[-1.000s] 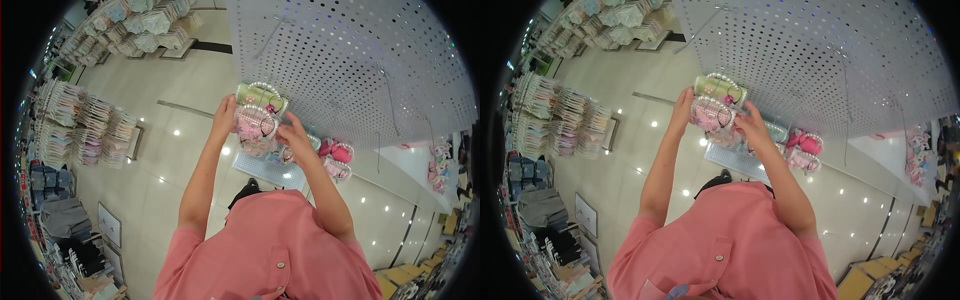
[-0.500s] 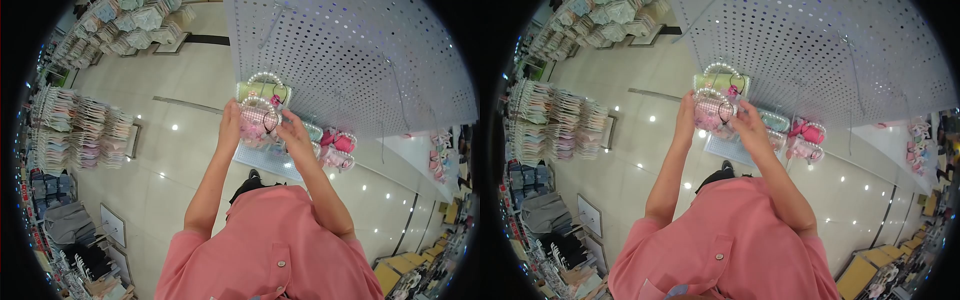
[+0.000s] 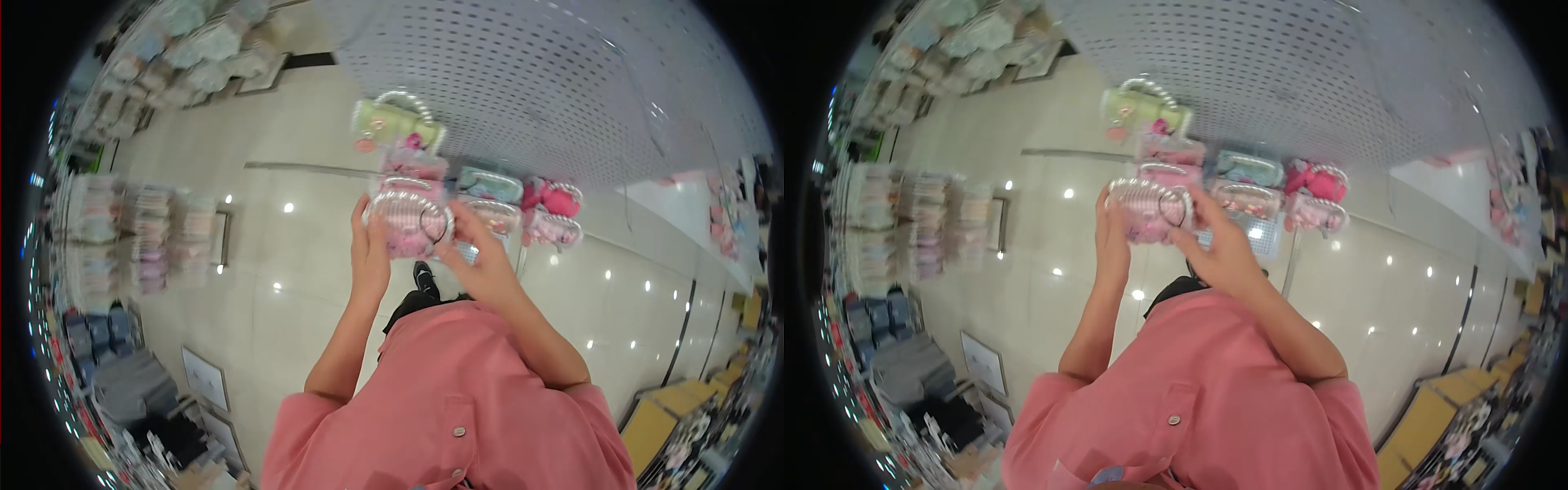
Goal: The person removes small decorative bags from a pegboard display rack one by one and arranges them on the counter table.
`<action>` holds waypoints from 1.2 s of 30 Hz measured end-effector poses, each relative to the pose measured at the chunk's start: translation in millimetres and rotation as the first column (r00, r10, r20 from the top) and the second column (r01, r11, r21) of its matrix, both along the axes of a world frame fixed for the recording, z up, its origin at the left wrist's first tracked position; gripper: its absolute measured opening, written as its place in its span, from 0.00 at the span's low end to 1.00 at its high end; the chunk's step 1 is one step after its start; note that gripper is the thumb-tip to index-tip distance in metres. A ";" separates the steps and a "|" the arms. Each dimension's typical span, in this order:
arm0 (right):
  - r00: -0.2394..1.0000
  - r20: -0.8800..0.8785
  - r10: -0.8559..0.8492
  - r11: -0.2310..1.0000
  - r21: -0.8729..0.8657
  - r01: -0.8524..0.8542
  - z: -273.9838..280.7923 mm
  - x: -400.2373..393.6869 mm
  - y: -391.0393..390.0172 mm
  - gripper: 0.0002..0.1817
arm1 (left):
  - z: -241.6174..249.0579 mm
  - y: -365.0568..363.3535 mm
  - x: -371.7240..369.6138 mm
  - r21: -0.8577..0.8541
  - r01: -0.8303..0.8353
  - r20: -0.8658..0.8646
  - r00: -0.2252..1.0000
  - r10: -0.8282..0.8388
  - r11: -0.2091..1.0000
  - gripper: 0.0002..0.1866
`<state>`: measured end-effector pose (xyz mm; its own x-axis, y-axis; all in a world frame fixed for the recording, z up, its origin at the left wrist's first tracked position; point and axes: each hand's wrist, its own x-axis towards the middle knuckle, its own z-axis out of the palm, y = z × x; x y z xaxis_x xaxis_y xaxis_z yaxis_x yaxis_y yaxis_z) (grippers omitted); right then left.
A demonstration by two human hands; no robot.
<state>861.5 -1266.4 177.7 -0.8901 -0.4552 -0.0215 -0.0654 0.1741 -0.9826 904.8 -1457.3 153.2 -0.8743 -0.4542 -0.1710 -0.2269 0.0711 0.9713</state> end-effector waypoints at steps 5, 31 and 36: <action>0.996 0.056 -0.068 0.979 0.197 0.056 6.5 36.7 43.4 0.43 | -36.3 36.1 32.5 0.176 0.075 0.037 0.996 -0.082 0.982 0.35; 0.636 -0.100 -0.765 0.603 0.237 0.762 12.5 258.1 526.5 0.41 | -13.8 551.3 104.6 0.197 0.802 0.142 0.546 -0.826 0.564 0.36; 0.507 -0.171 -0.845 0.470 0.215 0.856 10.1 243.0 570.6 0.40 | -23.2 615.6 69.3 0.179 0.846 0.126 0.486 -0.865 0.502 0.36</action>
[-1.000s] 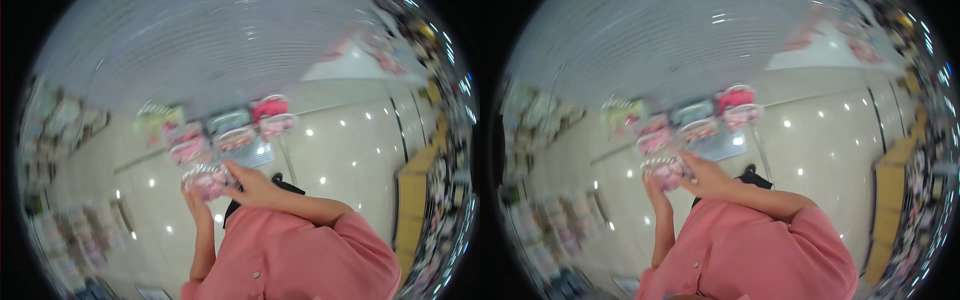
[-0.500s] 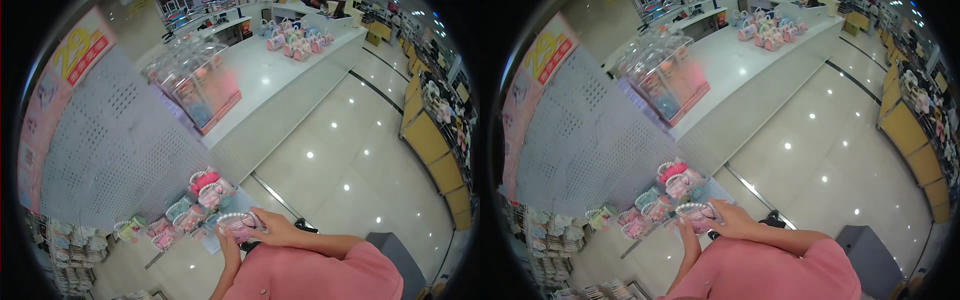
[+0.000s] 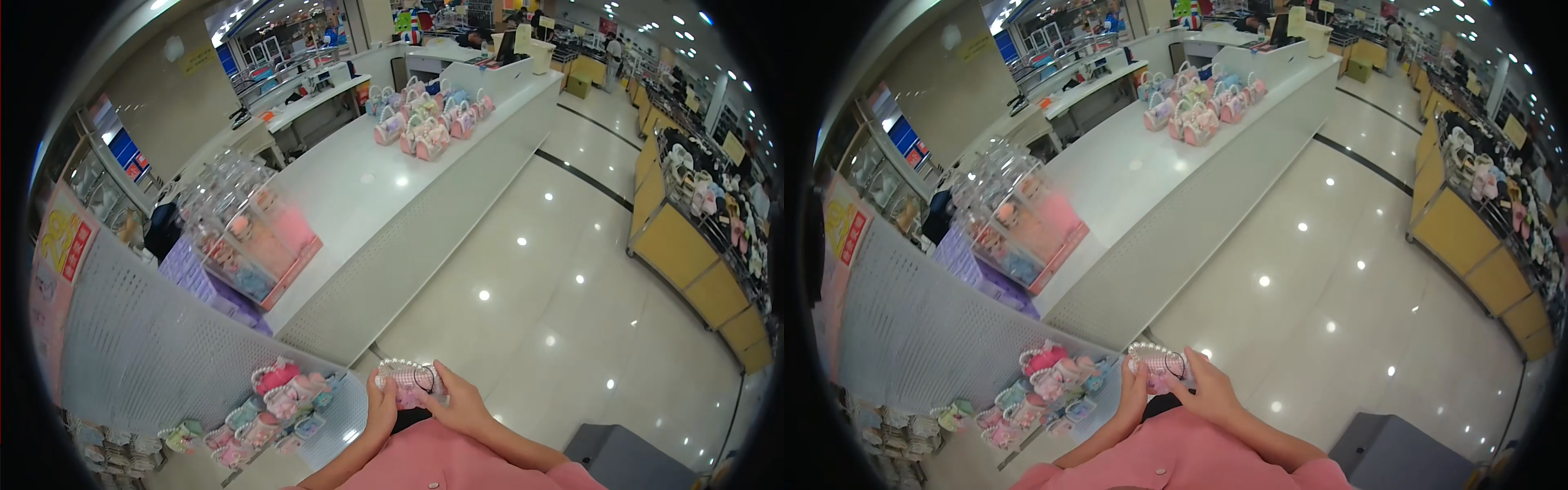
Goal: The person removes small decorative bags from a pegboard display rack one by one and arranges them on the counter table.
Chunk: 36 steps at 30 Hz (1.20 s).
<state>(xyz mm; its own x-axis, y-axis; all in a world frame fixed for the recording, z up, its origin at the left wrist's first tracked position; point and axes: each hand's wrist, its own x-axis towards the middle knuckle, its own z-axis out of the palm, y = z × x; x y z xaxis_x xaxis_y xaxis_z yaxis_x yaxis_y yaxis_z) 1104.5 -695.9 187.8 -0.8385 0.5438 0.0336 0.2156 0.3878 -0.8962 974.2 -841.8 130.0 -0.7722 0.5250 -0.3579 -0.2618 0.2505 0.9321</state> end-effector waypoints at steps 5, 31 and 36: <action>0.997 0.045 -0.057 0.993 0.101 0.053 3.1 -38.8 78.2 0.39 | -28.2 88.0 -46.4 0.067 0.102 0.012 0.995 -0.103 0.993 0.35; 0.968 -0.216 0.128 0.938 0.343 -0.047 54.7 -335.9 441.5 0.35 | 22.9 430.6 -320.1 0.243 0.033 -0.229 0.973 0.025 0.969 0.28; 0.866 -0.358 0.349 0.916 0.326 -0.234 80.1 -385.5 514.0 0.33 | 72.4 489.3 -332.7 0.349 -0.235 -0.109 0.951 0.288 0.907 0.32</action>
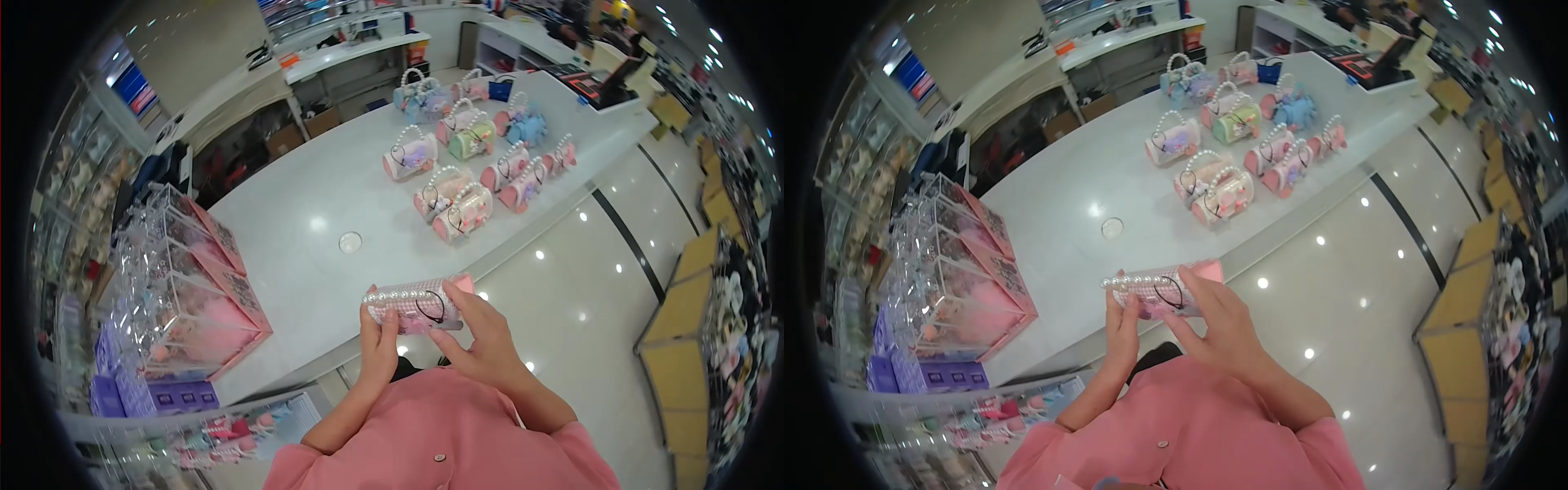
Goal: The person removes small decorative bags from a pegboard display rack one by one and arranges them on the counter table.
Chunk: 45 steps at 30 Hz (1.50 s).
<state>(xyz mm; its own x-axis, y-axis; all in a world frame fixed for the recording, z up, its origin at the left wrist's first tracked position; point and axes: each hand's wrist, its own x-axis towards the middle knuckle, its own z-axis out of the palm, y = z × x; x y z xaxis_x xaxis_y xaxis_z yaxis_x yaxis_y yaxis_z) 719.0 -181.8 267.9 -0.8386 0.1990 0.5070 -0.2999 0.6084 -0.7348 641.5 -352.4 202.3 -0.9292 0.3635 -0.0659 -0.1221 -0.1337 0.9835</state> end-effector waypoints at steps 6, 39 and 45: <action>0.967 0.053 0.249 0.968 0.022 -0.250 21.0 -64.8 57.2 0.35 | 23.2 35.6 -35.2 -0.002 -0.165 -0.058 0.985 0.165 0.986 0.32; 0.792 0.480 0.377 0.683 -0.722 0.113 -148.5 -633.2 225.3 0.21 | -114.9 208.4 -526.2 -0.305 -0.434 -0.444 0.852 0.276 0.848 0.41; 0.791 0.483 0.377 0.739 -0.672 0.058 -158.9 -642.7 233.3 0.23 | -124.6 205.3 -539.2 -0.310 -0.415 -0.470 0.849 0.241 0.855 0.44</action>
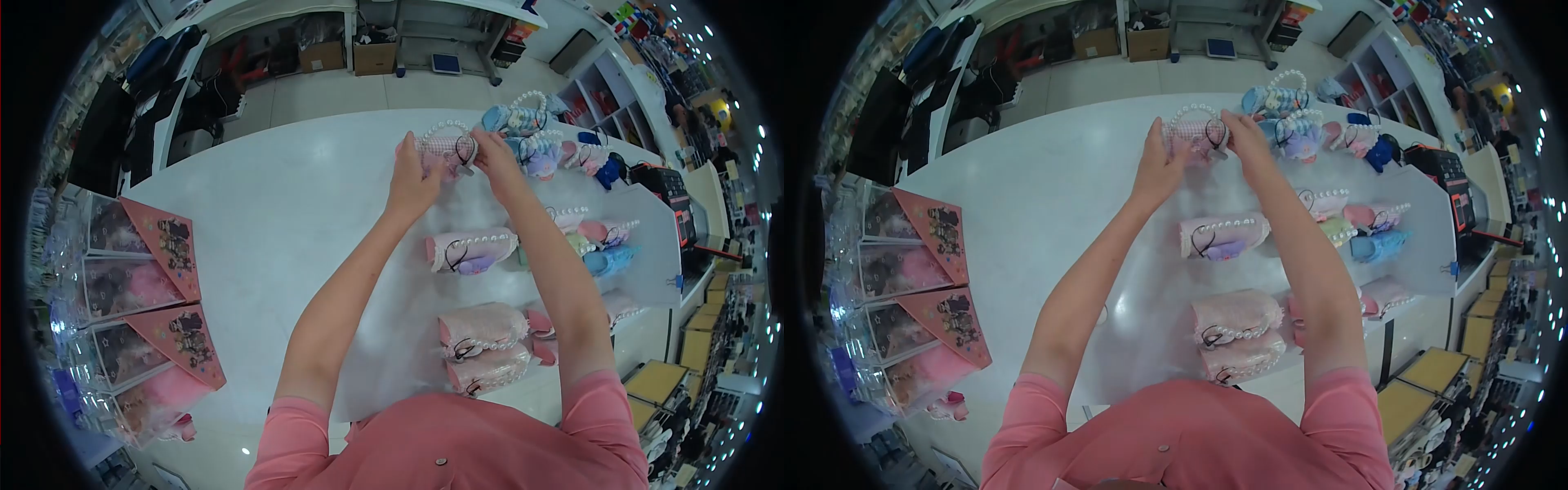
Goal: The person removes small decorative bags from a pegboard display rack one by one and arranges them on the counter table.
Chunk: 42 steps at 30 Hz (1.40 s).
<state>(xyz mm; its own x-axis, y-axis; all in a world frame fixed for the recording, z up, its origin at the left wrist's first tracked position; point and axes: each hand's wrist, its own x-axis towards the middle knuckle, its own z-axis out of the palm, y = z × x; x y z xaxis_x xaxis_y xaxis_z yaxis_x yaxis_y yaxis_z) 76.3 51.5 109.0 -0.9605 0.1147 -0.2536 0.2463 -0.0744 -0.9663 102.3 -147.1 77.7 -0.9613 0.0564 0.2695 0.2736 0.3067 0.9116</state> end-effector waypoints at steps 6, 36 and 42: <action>0.998 0.065 -0.003 0.997 0.083 -0.003 2.2 2.5 2.9 0.28 | -1.2 -6.4 -8.3 0.103 0.058 0.158 0.985 -0.074 0.993 0.47; 0.468 -0.059 0.882 0.460 0.328 -0.825 136.5 447.4 -136.9 0.18 | 41.9 -100.3 379.5 0.086 -0.416 0.000 0.909 0.418 0.905 0.27; 0.074 -0.036 0.997 0.082 0.380 -0.921 137.0 514.9 -144.6 0.17 | 64.9 -112.0 514.4 -0.006 -0.550 0.094 0.831 0.549 0.835 0.26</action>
<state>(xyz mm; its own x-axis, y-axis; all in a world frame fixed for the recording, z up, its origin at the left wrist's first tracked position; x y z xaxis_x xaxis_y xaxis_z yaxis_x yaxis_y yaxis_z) 591.2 -93.1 246.0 -0.2739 -0.9489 -0.1565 -0.2819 0.2348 -0.9303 616.7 -259.2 142.6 -0.8518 -0.4928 0.1780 -0.0159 0.3638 0.9313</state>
